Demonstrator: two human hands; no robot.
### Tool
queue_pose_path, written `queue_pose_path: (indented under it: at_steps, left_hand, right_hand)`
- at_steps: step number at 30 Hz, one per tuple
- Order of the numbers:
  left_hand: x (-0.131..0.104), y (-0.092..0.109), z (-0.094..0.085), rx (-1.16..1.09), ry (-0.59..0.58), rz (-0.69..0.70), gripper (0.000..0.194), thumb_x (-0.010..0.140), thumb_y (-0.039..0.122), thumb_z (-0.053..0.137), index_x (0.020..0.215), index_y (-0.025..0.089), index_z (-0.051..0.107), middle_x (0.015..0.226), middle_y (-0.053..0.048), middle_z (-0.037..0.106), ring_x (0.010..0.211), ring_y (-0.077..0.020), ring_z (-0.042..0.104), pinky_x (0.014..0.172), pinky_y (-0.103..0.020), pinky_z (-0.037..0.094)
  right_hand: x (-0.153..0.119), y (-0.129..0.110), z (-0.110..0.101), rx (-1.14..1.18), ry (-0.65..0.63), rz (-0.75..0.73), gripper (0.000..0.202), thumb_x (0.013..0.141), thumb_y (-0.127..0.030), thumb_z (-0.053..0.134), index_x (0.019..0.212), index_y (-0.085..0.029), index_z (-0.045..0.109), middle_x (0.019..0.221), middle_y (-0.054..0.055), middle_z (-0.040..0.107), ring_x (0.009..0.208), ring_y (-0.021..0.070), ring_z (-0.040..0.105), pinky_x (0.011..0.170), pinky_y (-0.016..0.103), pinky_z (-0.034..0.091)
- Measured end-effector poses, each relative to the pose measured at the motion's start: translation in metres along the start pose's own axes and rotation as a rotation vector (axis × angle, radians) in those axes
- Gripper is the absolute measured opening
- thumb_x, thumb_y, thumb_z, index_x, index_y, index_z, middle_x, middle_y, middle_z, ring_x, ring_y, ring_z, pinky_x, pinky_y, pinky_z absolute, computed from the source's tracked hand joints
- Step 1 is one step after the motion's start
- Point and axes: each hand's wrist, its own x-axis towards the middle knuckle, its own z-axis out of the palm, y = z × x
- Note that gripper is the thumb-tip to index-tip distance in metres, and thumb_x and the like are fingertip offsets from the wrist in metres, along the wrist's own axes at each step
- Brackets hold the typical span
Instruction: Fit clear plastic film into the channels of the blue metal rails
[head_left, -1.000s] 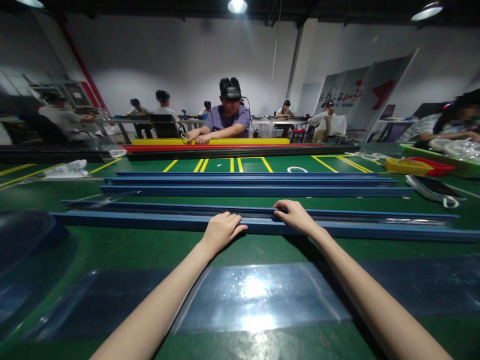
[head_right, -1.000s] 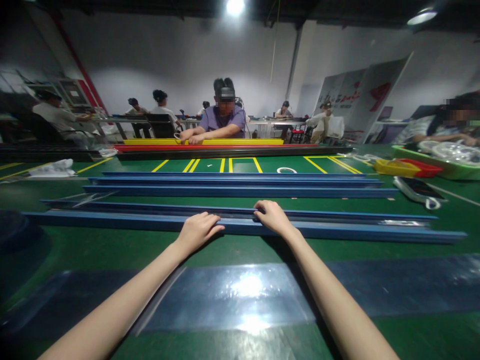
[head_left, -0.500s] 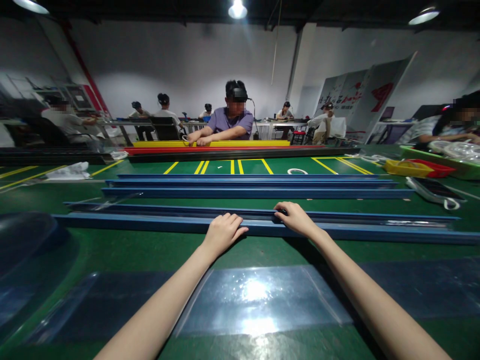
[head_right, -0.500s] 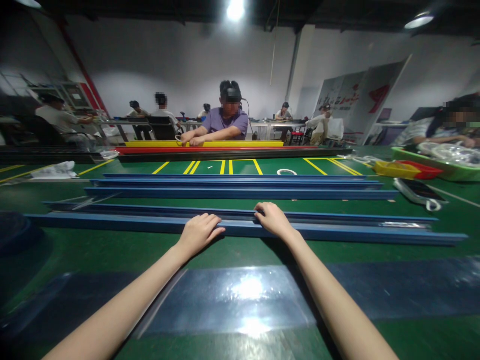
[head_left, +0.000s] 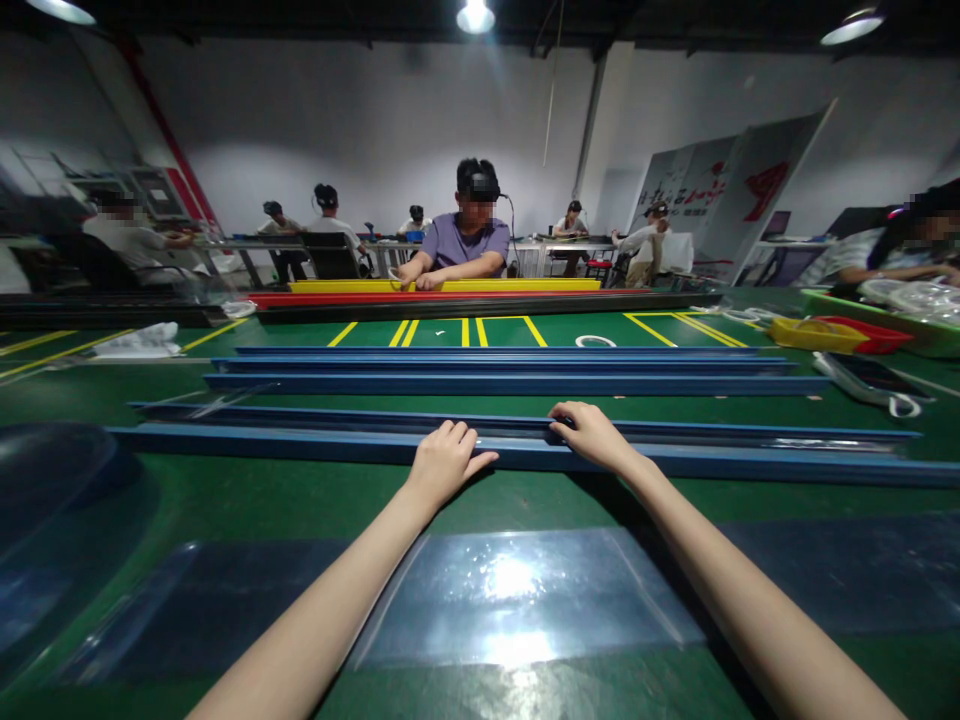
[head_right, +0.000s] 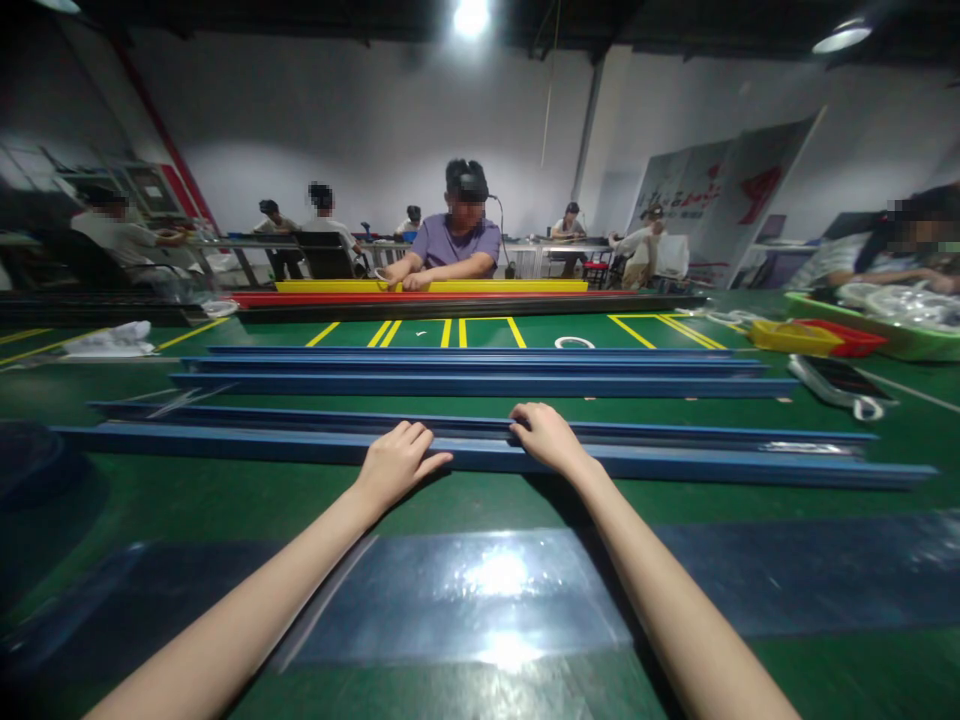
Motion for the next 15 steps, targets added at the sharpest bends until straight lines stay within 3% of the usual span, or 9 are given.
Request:
queue_pose_path:
  at_steps: [7,15]
  left_hand:
    - [0.006,-0.004,-0.008,-0.084,-0.111,-0.079,0.047,0.078,0.058,0.04,0.068,0.016,0.059,0.079,-0.007,0.06,0.084,-0.0207,0.053,0.064,-0.028,0.042]
    - [0.011,-0.004,-0.014,-0.079,-0.237,-0.168,0.053,0.076,0.063,0.038,0.077,0.015,0.059,0.08,-0.01,0.061,0.081,-0.0239,0.057,0.065,-0.032,0.044]
  right_hand:
    - [0.0,-0.001,-0.001,0.001,-0.009,-0.01,0.018,0.079,-0.023,0.046,0.087,-0.016,0.061,0.088,0.007,0.064,0.083,0.0174,0.056,0.073,0.024,0.038]
    - [-0.001,-0.001,-0.002,0.002,-0.009,-0.028,0.018,0.08,-0.022,0.046,0.087,-0.016,0.061,0.087,0.007,0.064,0.083,0.0176,0.056,0.073,0.024,0.038]
